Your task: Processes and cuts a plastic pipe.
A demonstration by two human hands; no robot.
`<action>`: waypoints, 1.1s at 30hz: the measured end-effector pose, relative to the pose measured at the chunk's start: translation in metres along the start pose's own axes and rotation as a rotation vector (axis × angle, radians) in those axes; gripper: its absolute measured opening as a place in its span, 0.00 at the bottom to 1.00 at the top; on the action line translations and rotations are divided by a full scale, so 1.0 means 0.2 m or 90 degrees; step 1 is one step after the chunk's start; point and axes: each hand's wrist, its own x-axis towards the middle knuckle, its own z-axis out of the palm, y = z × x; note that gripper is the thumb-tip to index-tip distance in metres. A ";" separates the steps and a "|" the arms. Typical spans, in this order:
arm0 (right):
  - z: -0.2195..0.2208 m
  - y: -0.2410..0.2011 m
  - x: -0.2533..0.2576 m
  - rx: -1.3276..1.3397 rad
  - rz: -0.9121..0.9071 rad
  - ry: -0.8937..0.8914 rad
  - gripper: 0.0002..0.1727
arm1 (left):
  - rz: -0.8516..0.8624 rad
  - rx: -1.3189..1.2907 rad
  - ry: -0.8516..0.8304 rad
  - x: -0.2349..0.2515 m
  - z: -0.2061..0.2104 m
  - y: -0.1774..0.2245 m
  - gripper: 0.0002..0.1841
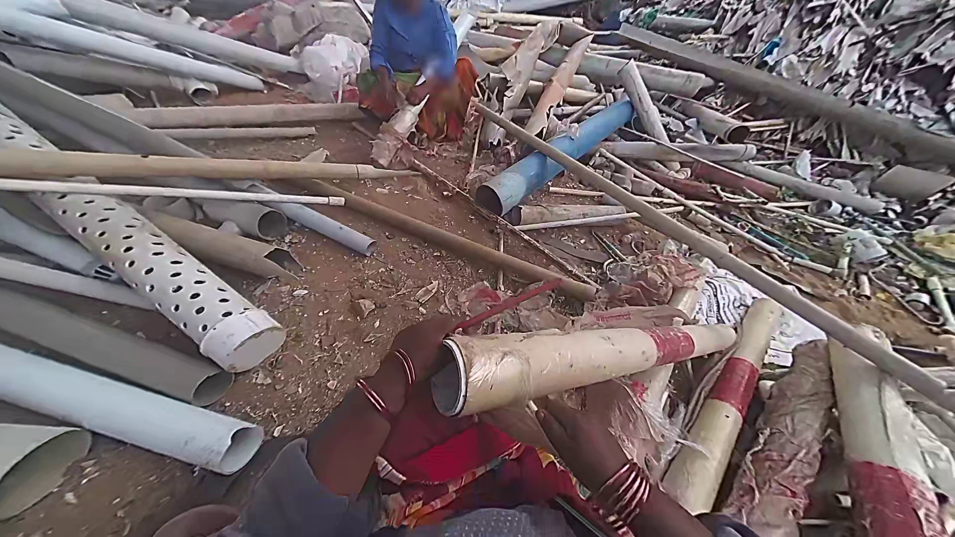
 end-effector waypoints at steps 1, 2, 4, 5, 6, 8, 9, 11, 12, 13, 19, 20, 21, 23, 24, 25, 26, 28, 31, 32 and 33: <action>0.04 0.03 -0.03 0.020 0.032 -0.050 0.24 | 0.008 -0.006 0.018 0.01 0.01 -0.01 0.20; 0.11 0.07 -0.07 0.052 0.062 -0.068 0.24 | 0.014 -0.010 0.032 0.02 0.03 -0.03 0.19; 0.20 0.16 -0.14 0.116 0.107 -0.036 0.24 | 0.025 -0.016 0.046 0.03 0.05 -0.05 0.17; 0.20 0.19 -0.16 0.125 0.117 -0.029 0.24 | 0.034 -0.019 0.054 0.03 0.06 -0.06 0.17; 0.18 0.21 -0.17 0.123 0.117 -0.017 0.24 | 0.047 -0.019 0.070 0.02 0.08 -0.07 0.16; 0.12 0.25 -0.16 0.106 0.131 -0.005 0.23 | 0.044 -0.005 0.077 0.03 0.09 -0.08 0.16; 0.08 0.29 -0.14 0.110 0.149 0.007 0.22 | 0.040 0.000 0.078 0.03 0.10 -0.08 0.16; 0.05 0.38 -0.10 0.130 0.180 0.059 0.21 | 0.039 0.008 0.073 0.04 0.11 -0.08 0.15; 0.03 0.40 -0.09 0.140 0.186 0.082 0.20 | 0.042 0.012 0.072 0.04 0.11 -0.09 0.15; 0.01 0.40 -0.09 0.147 0.177 0.108 0.20 | 0.046 0.012 0.077 0.04 0.11 -0.09 0.15; 0.05 0.21 -0.03 0.176 -0.011 0.090 0.23 | 0.063 0.016 0.104 0.04 0.13 -0.10 0.15; 0.05 0.16 -0.01 0.189 -0.018 0.042 0.24 | 0.070 0.016 0.108 0.04 0.14 -0.11 0.14; 0.05 0.11 0.01 0.207 -0.019 -0.006 0.25 | 0.078 0.015 0.115 0.04 0.14 -0.11 0.14; 0.06 0.02 0.07 0.245 0.005 -0.073 0.27 | 0.092 0.012 0.128 0.04 0.14 -0.12 0.13; 0.06 -0.01 0.10 0.253 0.032 -0.101 0.28 | 0.086 0.009 0.126 0.04 0.14 -0.12 0.13; 0.07 -0.04 0.13 0.259 0.056 -0.114 0.29 | 0.080 0.006 0.124 0.04 0.14 -0.12 0.13; 0.09 -0.07 0.15 0.264 0.073 -0.123 0.29 | 0.071 0.004 0.119 0.04 0.14 -0.11 0.13; 0.14 -0.09 0.18 0.269 0.091 -0.122 0.28 | 0.068 0.008 0.118 0.04 0.14 -0.11 0.14; 0.15 -0.07 0.16 0.213 0.078 -0.132 0.28 | 0.059 0.021 0.120 0.03 0.14 -0.11 0.14; 0.13 -0.06 0.14 0.179 0.070 -0.144 0.28 | 0.061 0.020 0.125 0.03 0.14 -0.11 0.14; 0.11 -0.06 0.13 0.150 0.062 -0.159 0.29 | 0.062 0.019 0.129 0.03 0.14 -0.10 0.14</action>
